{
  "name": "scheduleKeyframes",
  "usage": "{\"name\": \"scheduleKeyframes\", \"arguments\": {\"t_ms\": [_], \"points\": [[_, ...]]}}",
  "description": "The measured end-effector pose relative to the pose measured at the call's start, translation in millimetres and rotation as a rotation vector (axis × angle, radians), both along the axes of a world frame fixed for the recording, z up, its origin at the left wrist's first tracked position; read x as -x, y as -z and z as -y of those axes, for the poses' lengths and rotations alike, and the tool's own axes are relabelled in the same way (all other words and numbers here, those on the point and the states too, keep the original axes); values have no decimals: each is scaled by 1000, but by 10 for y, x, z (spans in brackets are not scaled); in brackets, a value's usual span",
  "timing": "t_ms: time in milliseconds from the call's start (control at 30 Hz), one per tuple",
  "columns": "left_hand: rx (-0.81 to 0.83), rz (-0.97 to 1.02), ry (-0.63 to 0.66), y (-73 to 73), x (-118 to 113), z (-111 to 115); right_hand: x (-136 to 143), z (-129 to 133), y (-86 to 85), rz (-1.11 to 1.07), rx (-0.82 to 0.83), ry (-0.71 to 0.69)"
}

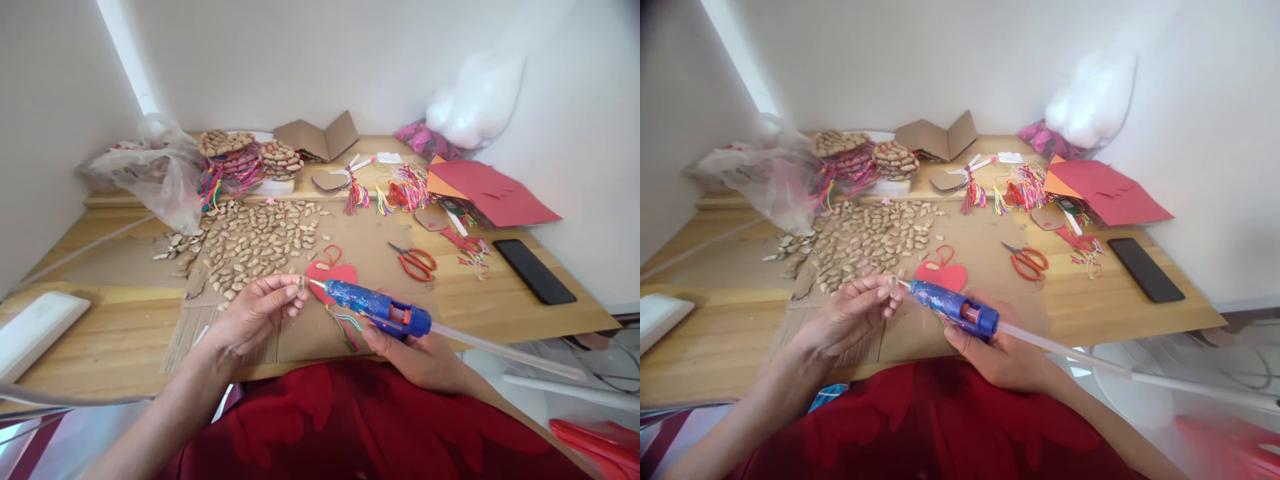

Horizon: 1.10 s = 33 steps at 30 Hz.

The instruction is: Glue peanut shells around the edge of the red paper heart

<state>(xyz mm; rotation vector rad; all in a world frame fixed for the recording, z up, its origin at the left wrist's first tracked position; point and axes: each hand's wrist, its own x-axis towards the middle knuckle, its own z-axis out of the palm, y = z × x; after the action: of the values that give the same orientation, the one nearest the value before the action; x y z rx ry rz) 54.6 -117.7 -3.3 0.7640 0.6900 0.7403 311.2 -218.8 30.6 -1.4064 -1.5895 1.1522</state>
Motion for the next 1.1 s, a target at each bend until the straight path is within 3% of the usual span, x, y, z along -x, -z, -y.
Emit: {"name": "scheduleKeyframes", "arguments": {"t_ms": [167, 433, 667, 1100], "points": [[19, 22, -15, 32, 22, 43, 58, -14, -67, 62, -33, -8], [55, 26, -14, 13, 3, 57, 78, 37, 121, 7, -27, -19], [36, 18, -15, -1, -3, 46, 43, 30, 135, 82, -95, -54], [51, -8, 5, -18, -27, 57, 90, 14, 141, -90, 22, -49]]}}
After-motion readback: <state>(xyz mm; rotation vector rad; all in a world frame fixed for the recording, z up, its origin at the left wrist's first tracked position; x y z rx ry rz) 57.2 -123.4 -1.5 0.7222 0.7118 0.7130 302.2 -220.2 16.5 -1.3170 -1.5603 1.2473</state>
